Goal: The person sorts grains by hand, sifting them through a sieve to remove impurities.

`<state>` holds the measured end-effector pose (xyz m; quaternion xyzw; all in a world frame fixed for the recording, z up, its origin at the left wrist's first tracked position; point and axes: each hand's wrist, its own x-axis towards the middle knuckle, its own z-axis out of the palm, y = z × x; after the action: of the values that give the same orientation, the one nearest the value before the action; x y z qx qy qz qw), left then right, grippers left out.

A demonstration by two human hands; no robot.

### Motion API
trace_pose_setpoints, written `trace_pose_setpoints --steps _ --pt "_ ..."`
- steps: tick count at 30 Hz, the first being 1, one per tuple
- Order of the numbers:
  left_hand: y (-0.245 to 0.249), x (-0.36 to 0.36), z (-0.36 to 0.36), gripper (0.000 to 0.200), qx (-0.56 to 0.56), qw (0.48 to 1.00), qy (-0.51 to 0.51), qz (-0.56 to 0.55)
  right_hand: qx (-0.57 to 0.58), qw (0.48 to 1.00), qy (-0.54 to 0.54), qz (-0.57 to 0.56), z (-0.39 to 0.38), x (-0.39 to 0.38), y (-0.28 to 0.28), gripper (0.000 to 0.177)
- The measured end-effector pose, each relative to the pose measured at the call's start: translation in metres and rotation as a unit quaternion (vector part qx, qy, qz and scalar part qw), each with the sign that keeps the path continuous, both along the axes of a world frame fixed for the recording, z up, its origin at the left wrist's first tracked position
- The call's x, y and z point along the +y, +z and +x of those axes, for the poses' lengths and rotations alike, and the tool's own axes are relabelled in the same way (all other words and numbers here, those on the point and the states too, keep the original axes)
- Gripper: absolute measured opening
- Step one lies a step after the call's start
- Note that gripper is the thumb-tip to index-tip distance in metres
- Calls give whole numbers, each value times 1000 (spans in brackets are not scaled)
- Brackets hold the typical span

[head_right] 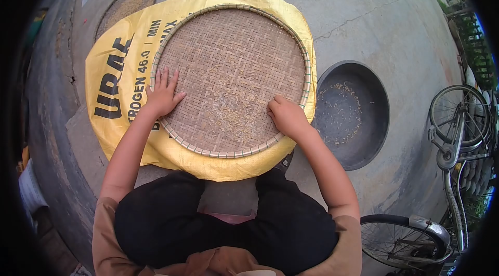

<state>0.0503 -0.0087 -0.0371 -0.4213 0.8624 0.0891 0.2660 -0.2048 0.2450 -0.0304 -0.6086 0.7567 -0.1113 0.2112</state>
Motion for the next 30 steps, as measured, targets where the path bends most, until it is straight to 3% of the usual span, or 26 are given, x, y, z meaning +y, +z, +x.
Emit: trace_pose_setpoints --steps 6,10,13,15,16,19,21,24,28,30 --pt "-1 0 0 75 0 1000 1 2 24 999 24 -15 0 2 -3 8" --pt "-2 0 0 75 1 1000 3 6 -16 999 8 -35 -5 5 33 8" --pt "-2 -1 0 75 -3 1000 1 3 0 997 -64 -39 -22 22 65 5" --pt "-2 -1 0 75 -5 1000 4 9 153 970 -138 130 -31 41 76 6" --pt "-1 -1 -1 75 -7 1000 5 12 155 970 -136 131 -31 45 78 6" --pt "2 -1 -2 75 -15 1000 10 19 150 972 -130 127 -29 44 84 9" --pt "2 0 -3 75 -20 1000 11 21 33 988 -147 25 -15 26 86 12" --pt "3 -1 -3 75 -24 999 9 19 -63 995 -72 21 -4 -1 70 11" --pt "0 -2 -2 75 -18 1000 7 18 -81 996 -15 -26 -1 -18 16 12" --pt "0 -2 -2 75 -24 1000 6 18 -33 999 17 -36 2 -22 7 12"
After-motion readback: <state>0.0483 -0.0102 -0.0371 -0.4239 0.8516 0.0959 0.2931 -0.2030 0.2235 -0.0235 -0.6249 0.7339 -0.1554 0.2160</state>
